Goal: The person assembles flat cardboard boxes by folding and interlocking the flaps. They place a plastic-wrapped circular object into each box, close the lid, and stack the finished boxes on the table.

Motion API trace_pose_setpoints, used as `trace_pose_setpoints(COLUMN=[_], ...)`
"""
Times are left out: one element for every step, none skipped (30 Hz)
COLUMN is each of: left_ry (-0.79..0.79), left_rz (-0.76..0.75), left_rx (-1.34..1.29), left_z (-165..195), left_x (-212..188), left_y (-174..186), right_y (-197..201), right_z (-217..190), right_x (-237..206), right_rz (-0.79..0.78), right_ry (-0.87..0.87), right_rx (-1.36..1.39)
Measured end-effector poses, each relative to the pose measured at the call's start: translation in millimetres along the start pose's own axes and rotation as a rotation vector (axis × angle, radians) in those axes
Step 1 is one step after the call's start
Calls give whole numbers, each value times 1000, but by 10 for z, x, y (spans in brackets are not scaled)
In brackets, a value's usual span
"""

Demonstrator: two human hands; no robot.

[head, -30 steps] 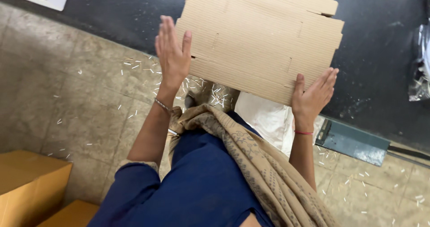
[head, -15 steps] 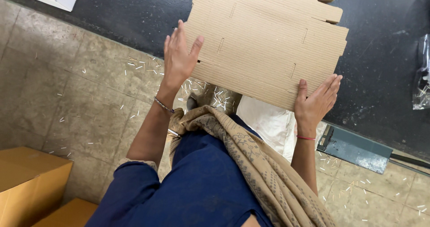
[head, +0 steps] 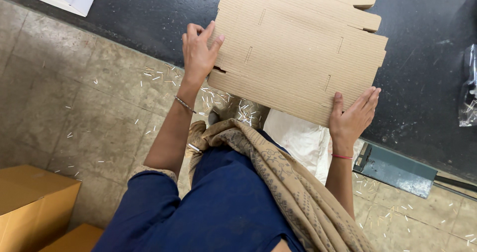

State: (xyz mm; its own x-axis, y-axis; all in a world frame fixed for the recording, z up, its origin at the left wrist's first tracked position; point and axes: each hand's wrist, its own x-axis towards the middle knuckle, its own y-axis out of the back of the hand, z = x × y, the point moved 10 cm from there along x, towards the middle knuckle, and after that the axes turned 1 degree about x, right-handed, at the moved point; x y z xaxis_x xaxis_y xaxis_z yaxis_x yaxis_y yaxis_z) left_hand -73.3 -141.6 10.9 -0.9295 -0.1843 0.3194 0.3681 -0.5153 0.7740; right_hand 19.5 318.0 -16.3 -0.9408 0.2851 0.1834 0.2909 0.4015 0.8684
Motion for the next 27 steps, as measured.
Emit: trace_pose_setpoints(left_ry=[-6,-12,-6,0,6,25,45,65,99,133,166,180,194,208,231,253,276,282,288,293,302,312,319,285,248,210,252], left_rz=[10,19,22,27,32,27,22,18,18,18,18,16,14,11,6,1,-5,0,6,12,14,14,11,-27,-70,-119,-170], left_rx=[13,25,24,23,22,22,22,22,1,-20,-42,-59,-77,-94,-125,-156,-188,-231,-274,-316,-364,-411,-461,-587,-715,-847,-1009], left_z=[23,44,52,57,58,42,20,-7,-52,-100,-149,-181,-214,-249,-292,-335,-377,-404,-430,-455,-478,-500,-504,-454,-391,-293,-245], left_x=[-15,-31,-45,-51,-56,-51,-45,-38,-25,-15,-4,9,19,26,30,34,35,45,57,74,99,127,162,202,240,266,244], left_y=[13,24,28,32,32,20,6,-8,-17,-30,-40,-52,-63,-75,-91,-107,-122,-125,-125,-120,-115,-101,-92,-102,-92,-96,-120], right_y=[-3,-6,-5,-1,2,0,-3,-6,-6,-5,-2,-2,-2,-4,-3,-2,-1,0,2,2,9,11,17,18,19,20,16], right_z=[2,8,5,3,-1,3,6,7,3,-1,-5,-4,-2,-1,-10,-19,-28,-29,-30,-31,-36,-39,-34,-44,-48,-43,-31], right_x=[1,-1,-2,-2,-2,-1,-2,-2,-2,-3,-3,-2,-3,-3,-4,-4,-4,-4,-2,-2,1,2,4,4,6,9,10], right_rz=[0,-2,2,7,11,10,7,4,5,6,8,9,9,8,8,8,8,9,8,9,13,17,24,30,39,50,60], right_ry=[-1,-2,3,9,15,14,13,12,17,21,24,22,19,16,21,27,32,29,26,24,29,32,32,50,64,74,77], right_rx=[2,2,3,3,5,9,13,17,19,19,20,23,25,28,29,29,28,28,28,28,30,32,30,28,24,17,19])
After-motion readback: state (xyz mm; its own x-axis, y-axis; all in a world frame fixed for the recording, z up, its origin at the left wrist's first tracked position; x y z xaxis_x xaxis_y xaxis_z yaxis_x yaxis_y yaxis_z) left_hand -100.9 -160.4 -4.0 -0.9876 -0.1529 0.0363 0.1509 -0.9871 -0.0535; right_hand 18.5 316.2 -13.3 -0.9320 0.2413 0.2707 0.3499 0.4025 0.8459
